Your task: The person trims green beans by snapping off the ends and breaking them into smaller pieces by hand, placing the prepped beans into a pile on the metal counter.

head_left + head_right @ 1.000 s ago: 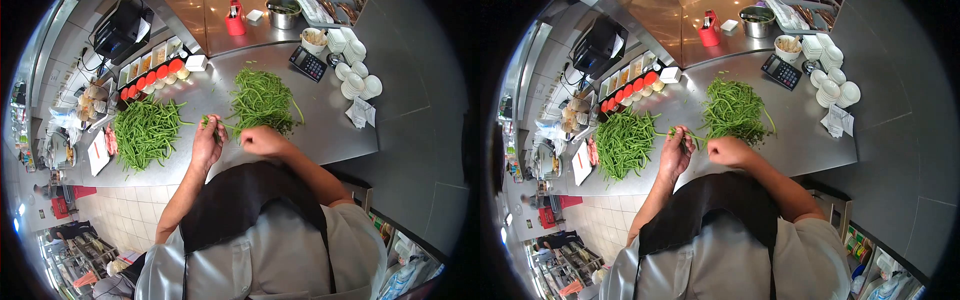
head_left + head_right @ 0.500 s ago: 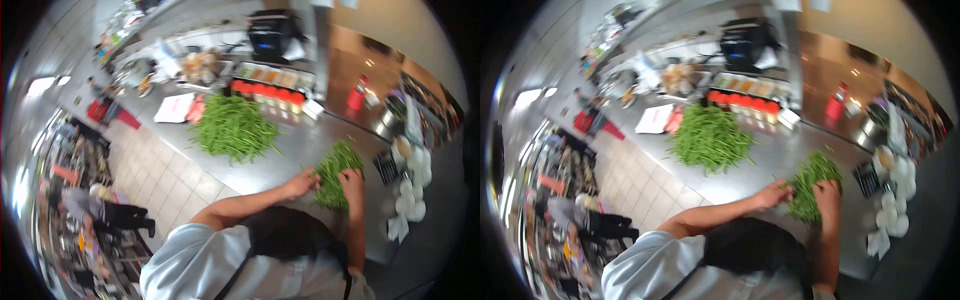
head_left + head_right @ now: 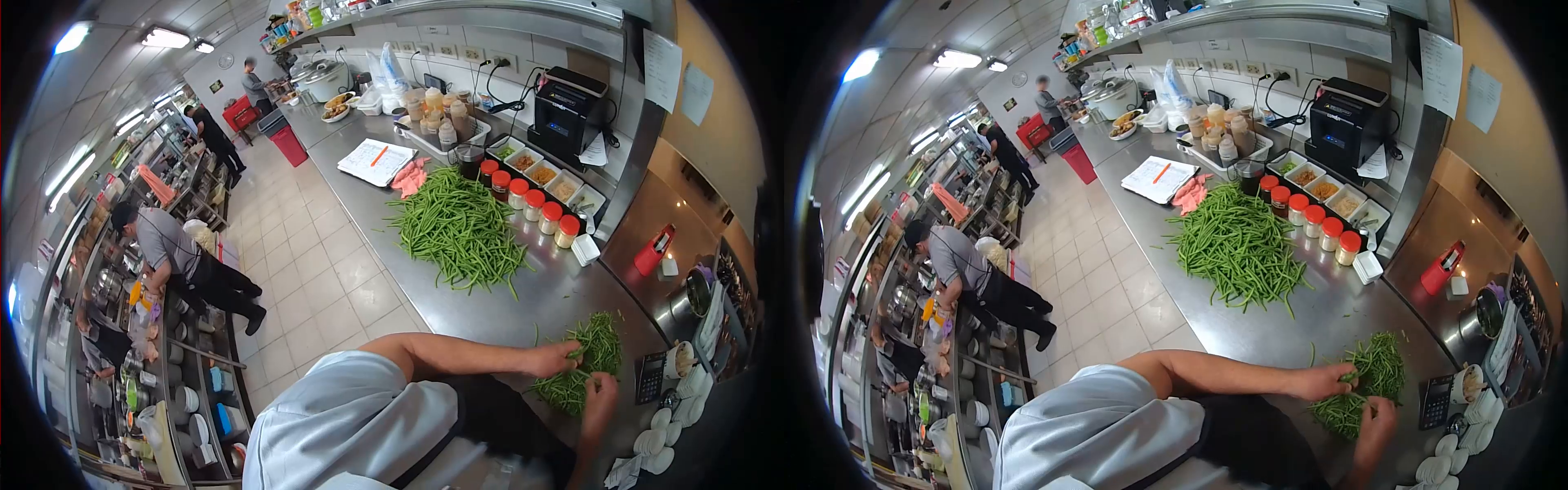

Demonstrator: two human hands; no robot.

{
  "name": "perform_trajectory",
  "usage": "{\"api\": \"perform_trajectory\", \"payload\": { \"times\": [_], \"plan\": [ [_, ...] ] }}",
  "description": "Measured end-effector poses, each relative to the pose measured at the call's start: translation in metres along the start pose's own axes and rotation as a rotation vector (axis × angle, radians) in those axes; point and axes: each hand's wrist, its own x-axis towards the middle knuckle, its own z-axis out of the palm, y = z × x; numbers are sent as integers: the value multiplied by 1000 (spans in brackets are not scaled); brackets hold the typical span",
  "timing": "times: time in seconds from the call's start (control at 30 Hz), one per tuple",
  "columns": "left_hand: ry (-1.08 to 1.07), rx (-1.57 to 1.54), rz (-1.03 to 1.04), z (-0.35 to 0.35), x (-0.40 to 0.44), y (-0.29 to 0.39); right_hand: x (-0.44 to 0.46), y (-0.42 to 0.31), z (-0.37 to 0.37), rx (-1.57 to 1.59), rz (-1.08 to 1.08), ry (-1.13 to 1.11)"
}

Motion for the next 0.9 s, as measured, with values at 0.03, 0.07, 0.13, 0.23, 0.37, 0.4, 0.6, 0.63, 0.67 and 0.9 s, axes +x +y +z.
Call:
{"api": "perform_trajectory", "payload": {
  "times": [0.03, 0.07, 0.13, 0.23, 0.37, 0.4, 0.6, 0.63, 0.67, 0.9],
  "plan": [
    [5, 149, 197, 10, 3, -17, -6, -19, -7, 30, 9, -27],
    [-82, 199, 114, 14, 2, -11, -10, -39, -12, 60, 15, -57],
    [-233, 314, -62, 10, -3, 16, -8, -48, -11, 114, 6, -95],
    [-232, 281, -230, 9, -8, 27, -13, -32, 4, 171, -25, -144],
    [-155, 446, -202, -12, -17, 61, -13, -26, 11, 190, -22, -165],
    [-132, 466, -203, -10, -20, 61, -15, -27, 8, 186, -17, -164],
    [9, 575, -233, -13, -31, 63, -9, -21, 14, 269, 133, -158],
    [24, 595, -238, -11, -31, 60, -6, -16, 19, 236, 41, -121],
    [59, 617, -158, -12, -28, 48, -4, -10, 24, 200, -40, -84],
    [84, 679, -47, -26, -34, 27, -10, -49, 10, 124, 34, -92]
  ]
}}
